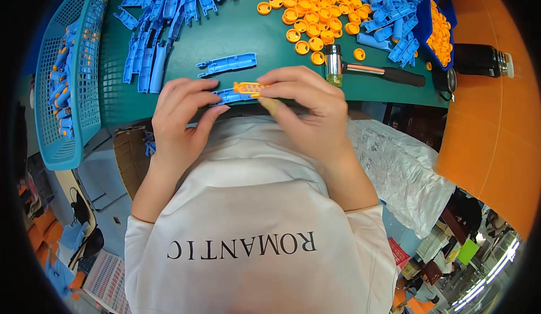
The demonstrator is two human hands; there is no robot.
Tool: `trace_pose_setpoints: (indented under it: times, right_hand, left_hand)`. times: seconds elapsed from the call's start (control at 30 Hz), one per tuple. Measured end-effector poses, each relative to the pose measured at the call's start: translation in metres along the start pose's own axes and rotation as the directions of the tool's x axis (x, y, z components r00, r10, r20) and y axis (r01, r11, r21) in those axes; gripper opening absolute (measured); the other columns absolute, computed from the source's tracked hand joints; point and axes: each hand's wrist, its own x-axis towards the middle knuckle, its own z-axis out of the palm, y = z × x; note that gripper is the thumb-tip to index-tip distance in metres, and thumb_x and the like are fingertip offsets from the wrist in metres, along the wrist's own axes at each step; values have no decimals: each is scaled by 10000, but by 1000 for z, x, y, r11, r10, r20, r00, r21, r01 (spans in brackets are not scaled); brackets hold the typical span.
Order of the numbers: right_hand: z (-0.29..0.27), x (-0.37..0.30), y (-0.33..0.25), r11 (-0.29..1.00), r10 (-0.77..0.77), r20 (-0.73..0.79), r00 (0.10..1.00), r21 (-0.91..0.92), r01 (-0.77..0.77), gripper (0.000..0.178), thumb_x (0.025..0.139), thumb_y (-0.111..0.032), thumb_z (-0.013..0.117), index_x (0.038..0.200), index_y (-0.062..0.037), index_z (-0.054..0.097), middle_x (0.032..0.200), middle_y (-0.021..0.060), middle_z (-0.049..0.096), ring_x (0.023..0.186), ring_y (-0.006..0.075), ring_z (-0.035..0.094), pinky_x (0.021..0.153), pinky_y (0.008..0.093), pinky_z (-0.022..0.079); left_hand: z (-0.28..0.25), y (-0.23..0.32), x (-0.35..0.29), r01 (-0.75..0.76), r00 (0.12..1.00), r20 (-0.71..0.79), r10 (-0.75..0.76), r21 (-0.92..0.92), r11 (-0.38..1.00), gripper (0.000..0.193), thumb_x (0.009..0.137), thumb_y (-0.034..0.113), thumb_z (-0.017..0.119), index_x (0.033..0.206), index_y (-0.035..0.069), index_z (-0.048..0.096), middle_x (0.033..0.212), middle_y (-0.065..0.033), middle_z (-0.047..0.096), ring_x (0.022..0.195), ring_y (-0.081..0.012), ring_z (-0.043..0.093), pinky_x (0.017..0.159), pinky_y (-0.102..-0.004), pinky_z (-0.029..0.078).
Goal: Assemble plastic toy components at a workbench.
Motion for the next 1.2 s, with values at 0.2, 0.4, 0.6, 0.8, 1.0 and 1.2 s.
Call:
trace_pose_setpoints:
  times: [0.2, 0.4, 0.6, 0.8, 1.0, 1.2]
  right_hand:
    - [15, 11, 8, 954, -246, 124, 961, -144, 263, 250, 713, 82, 792, 948, 3, 760, 982, 116, 745, 896, 274, 646, 781, 358, 514]
    - [22, 9, 13, 951, -238, 137, 962, -167, 259, 259, 704, 86, 790, 937, -25, 765, 971, 107, 746, 881, 277, 636, 768, 360, 512]
    - [24, 8, 12, 943, -254, 146, 956, -182, 279, 269, 712, 91, 774, 946, -40, 768, 980, 94, 747, 875, 268, 633, 765, 349, 514]
    - [25, 8, 10, 924, -265, 151, 952, -241, 296, 250, 707, 85, 770, 923, -41, 757, 978, 84, 745, 879, 267, 637, 759, 346, 523]
    - [21, 6, 9, 901, -265, 210, 941, -295, 320, 306, 733, 32, 782, 1024, -56, 746, 1061, 84, 746, 925, 288, 629, 791, 349, 528]
    - [40, -26, 5, 689, -171, 216, 961, -671, 273, 447, 857, -118, 722, 1299, -104, 659, 1412, 47, 618, 1216, 291, 547, 1139, 492, 292]
  left_hand:
    - [0, 0, 3, 95, 995, 25, -92, -134, 986, 329, 722, 85, 864, 994, 87, 679, 1017, -36, 719, 957, -277, 632, 852, -383, 469]
    - [2, -5, 3, 51, 999, 12, -50, -84, 995, 299, 741, 57, 841, 994, 88, 684, 926, -27, 687, 904, -264, 623, 822, -383, 460]
    - [2, -5, 4, 51, 999, 12, -50, -85, 995, 281, 751, 68, 835, 989, 84, 688, 927, -28, 688, 889, -268, 619, 817, -383, 458]
    - [2, -5, 7, -25, 1000, 14, 26, -40, 999, 280, 734, 20, 796, 992, 109, 732, 944, -32, 698, 885, -259, 620, 813, -378, 463]
    - [0, -8, 9, -123, 990, 66, 124, -18, 992, 330, 692, -45, 741, 978, 115, 783, 954, -35, 708, 888, -259, 632, 787, -379, 499]
    - [1, -8, 14, -127, 989, 61, 132, -87, 988, 284, 728, -39, 764, 977, 98, 780, 946, -48, 713, 848, -264, 644, 754, -375, 518]
